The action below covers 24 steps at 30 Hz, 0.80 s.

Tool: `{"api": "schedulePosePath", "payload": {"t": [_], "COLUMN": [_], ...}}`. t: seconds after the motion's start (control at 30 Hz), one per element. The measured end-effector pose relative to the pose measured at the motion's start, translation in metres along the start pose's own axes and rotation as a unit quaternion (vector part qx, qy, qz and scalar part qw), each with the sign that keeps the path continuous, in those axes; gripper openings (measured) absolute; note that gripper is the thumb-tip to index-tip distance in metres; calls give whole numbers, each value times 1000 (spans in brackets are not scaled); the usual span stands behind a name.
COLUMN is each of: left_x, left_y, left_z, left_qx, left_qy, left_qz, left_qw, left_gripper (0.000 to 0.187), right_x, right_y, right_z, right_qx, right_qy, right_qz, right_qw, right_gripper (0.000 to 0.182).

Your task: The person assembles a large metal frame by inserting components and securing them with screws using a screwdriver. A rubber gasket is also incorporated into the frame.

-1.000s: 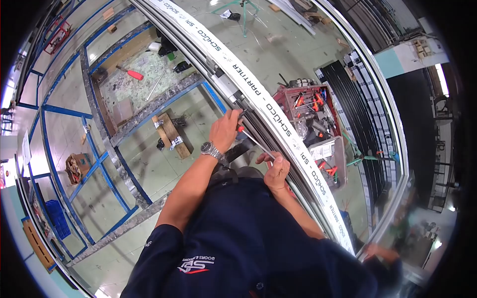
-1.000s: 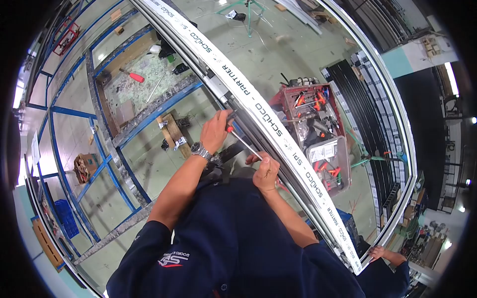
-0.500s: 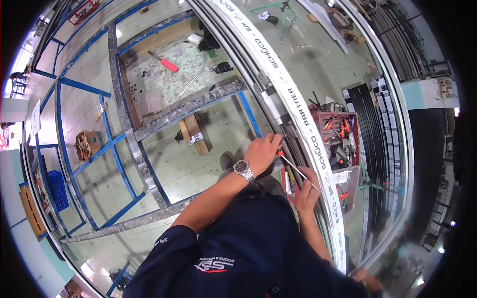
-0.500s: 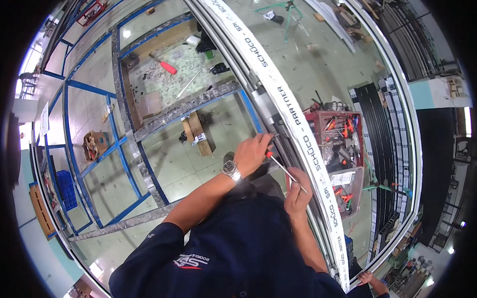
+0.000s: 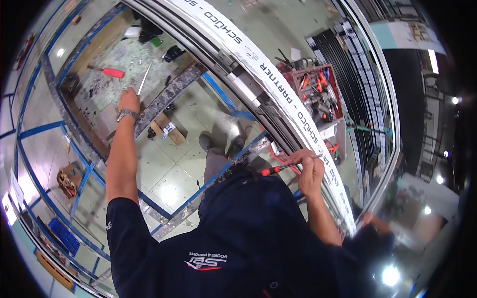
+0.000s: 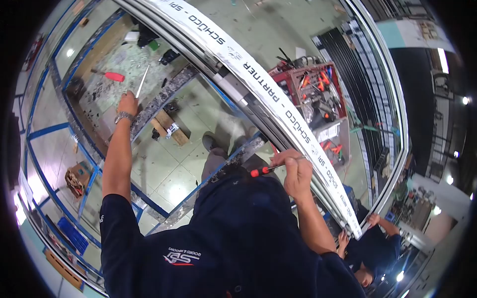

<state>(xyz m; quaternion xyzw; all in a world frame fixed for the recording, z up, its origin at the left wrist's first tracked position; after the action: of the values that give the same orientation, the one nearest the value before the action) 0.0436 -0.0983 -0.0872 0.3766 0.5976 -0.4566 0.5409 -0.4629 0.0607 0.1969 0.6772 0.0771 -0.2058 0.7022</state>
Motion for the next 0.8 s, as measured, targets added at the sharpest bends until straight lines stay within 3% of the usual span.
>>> {"api": "schedulePosePath", "payload": {"t": [0.13, 0.27, 0.4, 0.43, 0.5, 0.53, 0.7, 0.8], "left_x": [15, -8, -35, -25, -2, 8, 54, 48], "left_y": [14, 13, 7, 10, 5, 2, 13, 3], "left_z": [6, 6, 0, -3, -4, -4, 21, 26], "left_qx": [51, 163, -21, -78, -81, -81, 92, 76], "left_qy": [-32, -128, -90, -63, 22, 64, 144, 173], "left_qz": [-6, 24, -209, -278, -303, -315, -232, -185], "left_qw": [998, 978, 973, 955, 949, 943, 958, 964], "left_gripper": [24, 17, 27, 37, 41, 43, 37, 36], "right_x": [6, 14, 30, 41, 66, 77, 112, 115], "right_y": [-9, -6, -18, -26, -31, -30, -19, -26], "right_z": [-2, 0, 5, 6, 10, 11, 3, -9], "right_qx": [59, 94, 230, 165, 62, 51, 10, -8], "right_qy": [40, 73, 105, 113, 135, 163, 271, 294], "right_qz": [-19, -60, -94, -106, -107, -114, -100, -95], "right_qw": [997, 991, 963, 974, 983, 979, 957, 951], "right_gripper": [37, 33, 32, 35, 31, 32, 31, 33]}}
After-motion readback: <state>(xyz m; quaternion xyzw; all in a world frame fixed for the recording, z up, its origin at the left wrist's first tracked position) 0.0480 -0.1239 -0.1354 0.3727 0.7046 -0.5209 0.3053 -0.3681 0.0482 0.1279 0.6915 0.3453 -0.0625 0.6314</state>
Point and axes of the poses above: each hand's wrist, its own z-axis towards the middle knuckle, its own x-axis out of the palm, y = z × x, the point moved 2 cm from there along z, towards the middle knuckle, and after that the axes turned 14 degrees about -y, right-handed, at the moved point
